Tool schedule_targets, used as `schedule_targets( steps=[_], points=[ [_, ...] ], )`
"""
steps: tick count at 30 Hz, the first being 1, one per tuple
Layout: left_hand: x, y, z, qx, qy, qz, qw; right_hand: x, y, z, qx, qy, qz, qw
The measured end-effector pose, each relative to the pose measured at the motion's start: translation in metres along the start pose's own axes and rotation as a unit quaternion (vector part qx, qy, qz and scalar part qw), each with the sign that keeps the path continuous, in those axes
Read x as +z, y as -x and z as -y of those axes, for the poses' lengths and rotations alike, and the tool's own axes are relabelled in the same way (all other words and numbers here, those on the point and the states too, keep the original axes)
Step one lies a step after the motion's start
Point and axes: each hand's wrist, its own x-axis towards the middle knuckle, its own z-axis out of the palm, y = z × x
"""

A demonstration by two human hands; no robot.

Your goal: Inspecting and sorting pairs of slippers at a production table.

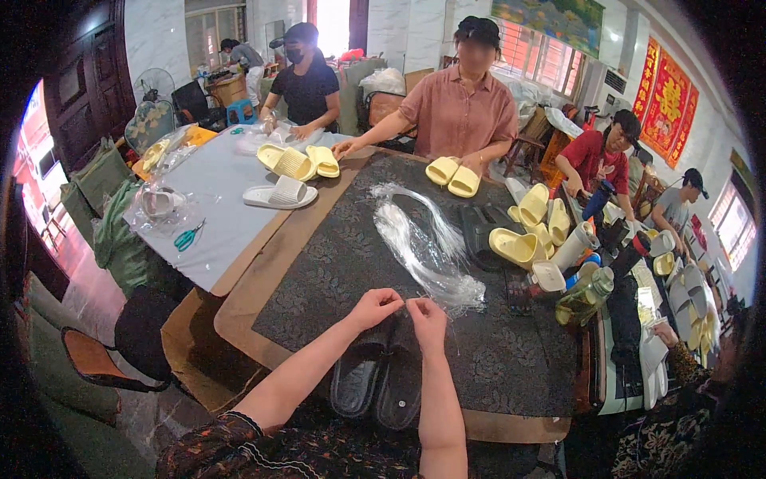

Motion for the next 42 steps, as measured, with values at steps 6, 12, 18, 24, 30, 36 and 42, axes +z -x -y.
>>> schedule_targets(
  steps=[6, 12, 18, 24, 30, 36, 42],
  points=[
    [0.001, 0.001, -0.003, -0.008, -0.014, 0.006, 1.0, -0.005, -0.002, -0.004, 0.025, -0.022, -0.058, 0.998],
    [-0.001, 0.002, -0.006, -0.002, -0.017, -0.005, 1.0, 0.001, 0.001, 0.0, 0.01, 0.07, -0.012, 0.997],
    [-0.001, 0.002, -0.004, -0.01, -0.002, 0.001, 1.0, 0.001, 0.001, 0.002, 0.008, 0.026, -0.019, 0.999],
    [0.001, 0.001, -0.004, 0.008, 0.027, 0.0, 1.0, -0.004, -0.002, -0.007, 0.0, 0.026, -0.062, 0.998],
    [-0.002, 0.001, 0.003, 0.004, 0.02, -0.002, 1.0, 0.002, 0.002, 0.003, -0.016, 0.126, 0.024, 0.992],
    [-0.001, 0.002, -0.006, -0.003, 0.001, 0.004, 1.0, -0.002, 0.0, -0.004, 0.0, 0.054, -0.027, 0.998],
    [-0.001, 0.003, -0.005, -0.001, 0.014, -0.001, 1.0, -0.001, -0.002, -0.001, 0.026, 0.018, -0.036, 0.999]
  ],
)
